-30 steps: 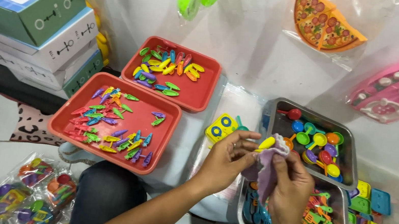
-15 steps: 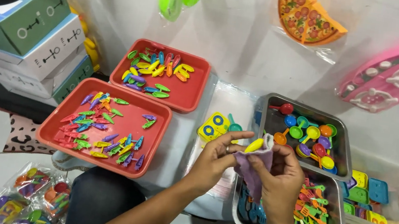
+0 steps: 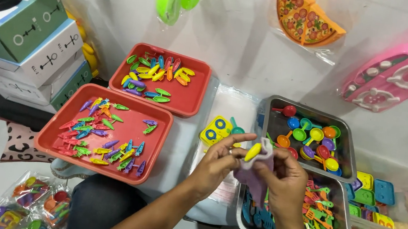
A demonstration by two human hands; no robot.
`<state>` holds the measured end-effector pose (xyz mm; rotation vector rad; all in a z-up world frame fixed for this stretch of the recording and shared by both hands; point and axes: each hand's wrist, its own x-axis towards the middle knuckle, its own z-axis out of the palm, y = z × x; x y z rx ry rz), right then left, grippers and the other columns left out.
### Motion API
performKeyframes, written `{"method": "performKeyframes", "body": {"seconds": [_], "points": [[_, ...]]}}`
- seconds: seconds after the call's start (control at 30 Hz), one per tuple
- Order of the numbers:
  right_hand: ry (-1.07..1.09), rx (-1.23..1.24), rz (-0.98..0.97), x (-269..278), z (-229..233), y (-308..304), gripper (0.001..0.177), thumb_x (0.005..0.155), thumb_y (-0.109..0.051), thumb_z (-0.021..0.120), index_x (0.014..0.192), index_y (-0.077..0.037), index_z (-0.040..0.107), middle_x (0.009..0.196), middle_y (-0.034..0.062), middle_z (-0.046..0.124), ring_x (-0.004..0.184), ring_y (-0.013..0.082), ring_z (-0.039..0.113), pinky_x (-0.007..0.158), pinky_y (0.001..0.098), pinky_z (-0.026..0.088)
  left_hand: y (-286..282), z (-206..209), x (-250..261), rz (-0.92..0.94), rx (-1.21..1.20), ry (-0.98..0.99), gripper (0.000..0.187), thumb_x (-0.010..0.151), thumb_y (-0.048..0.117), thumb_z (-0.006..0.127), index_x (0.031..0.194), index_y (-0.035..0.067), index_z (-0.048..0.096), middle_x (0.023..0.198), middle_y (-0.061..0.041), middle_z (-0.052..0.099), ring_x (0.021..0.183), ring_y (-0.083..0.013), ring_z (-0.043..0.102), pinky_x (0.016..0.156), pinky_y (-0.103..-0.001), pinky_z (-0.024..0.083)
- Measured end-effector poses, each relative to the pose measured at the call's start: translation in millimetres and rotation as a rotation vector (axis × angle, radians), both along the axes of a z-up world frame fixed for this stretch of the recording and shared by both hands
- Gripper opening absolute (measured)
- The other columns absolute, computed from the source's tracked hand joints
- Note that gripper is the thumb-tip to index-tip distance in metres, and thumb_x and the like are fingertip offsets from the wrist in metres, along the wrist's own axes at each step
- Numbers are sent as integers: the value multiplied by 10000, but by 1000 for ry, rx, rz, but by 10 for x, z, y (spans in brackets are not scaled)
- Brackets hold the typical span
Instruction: Cleaning small plastic toy pieces with a cloth and sorting them into different trays on the floor.
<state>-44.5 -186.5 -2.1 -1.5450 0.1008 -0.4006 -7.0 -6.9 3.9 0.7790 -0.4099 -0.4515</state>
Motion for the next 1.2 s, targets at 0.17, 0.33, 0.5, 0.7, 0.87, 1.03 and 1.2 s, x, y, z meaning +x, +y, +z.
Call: {"method": "performKeyframes", "body": {"seconds": [0.17, 0.33, 0.5, 0.7, 0.87, 1.03, 1.2], "points": [[-22, -27, 66, -17, -13, -7, 471, 727, 123, 796, 1147, -7, 626, 1005, 109, 738, 854, 165, 716, 781, 272, 586, 29, 44, -10, -85, -73, 115, 726, 797, 8, 421, 1523, -6, 449, 1235, -178, 640, 905, -100, 541, 804, -201, 415], [-32, -141, -41, -17, 28, 3, 297, 884, 66, 701, 1180, 39, 711, 1061, 109, 744, 887, 136, 668, 813, 244, 549, 48, -8, 52, -98, -117, 96, 707, 831, -9, 384, 1538, -1, 393, 1225, -185, 678, 1117, -190, 609, 1032, -313, 463], [-70, -152, -50, 2, -40, -6, 144, 954, 54, 634, 1058, 80, 729, 1017, 77, 705, 833, 113, 603, 742, 216, 489, -27, -1, 33, 21, 55, 50, 644, 863, -93, 615, 1484, 12, 480, 1060, -77, 702, 976, -125, 647, 913, -257, 521], [-12, 226, 60, 57, -211, -67, 232, 995, -33, 628, 1199, 37, 715, 962, 82, 713, 771, 89, 580, 696, 210, 480, -94, -167, 77, 179, 143, -4, 454, 872, -94, 699, 1305, 8, 604, 1098, -97, 703, 974, -132, 681, 889, -252, 566], [8, 125, 159, 7, 9, 73, 296, 919, -1, 669, 1214, 17, 691, 943, 121, 739, 703, 142, 640, 533, 261, 534, -120, -177, 44, 306, 139, -139, 236, 892, -128, 687, 1075, 20, 675, 1085, -38, 642, 943, -109, 662, 865, -234, 558], [-2, 9, 155, 55, -42, 68, 282, 1013, -108, 578, 1242, 36, 656, 1133, 142, 728, 1002, 180, 679, 939, 311, 542, -34, 102, -4, 565, 565, -324, 544, 750, 56, 842, 1245, 80, 616, 1070, -66, 631, 948, -156, 623, 796, -298, 559], [86, -117, 86, 8, -30, -26, 256, 989, -47, 594, 1229, 10, 660, 985, 90, 723, 802, 121, 630, 727, 240, 487, 38, 244, -58, 561, 614, -614, 588, 792, -17, 777, 1338, 122, 606, 1006, -48, 660, 857, -149, 658, 721, -279, 578]]}}
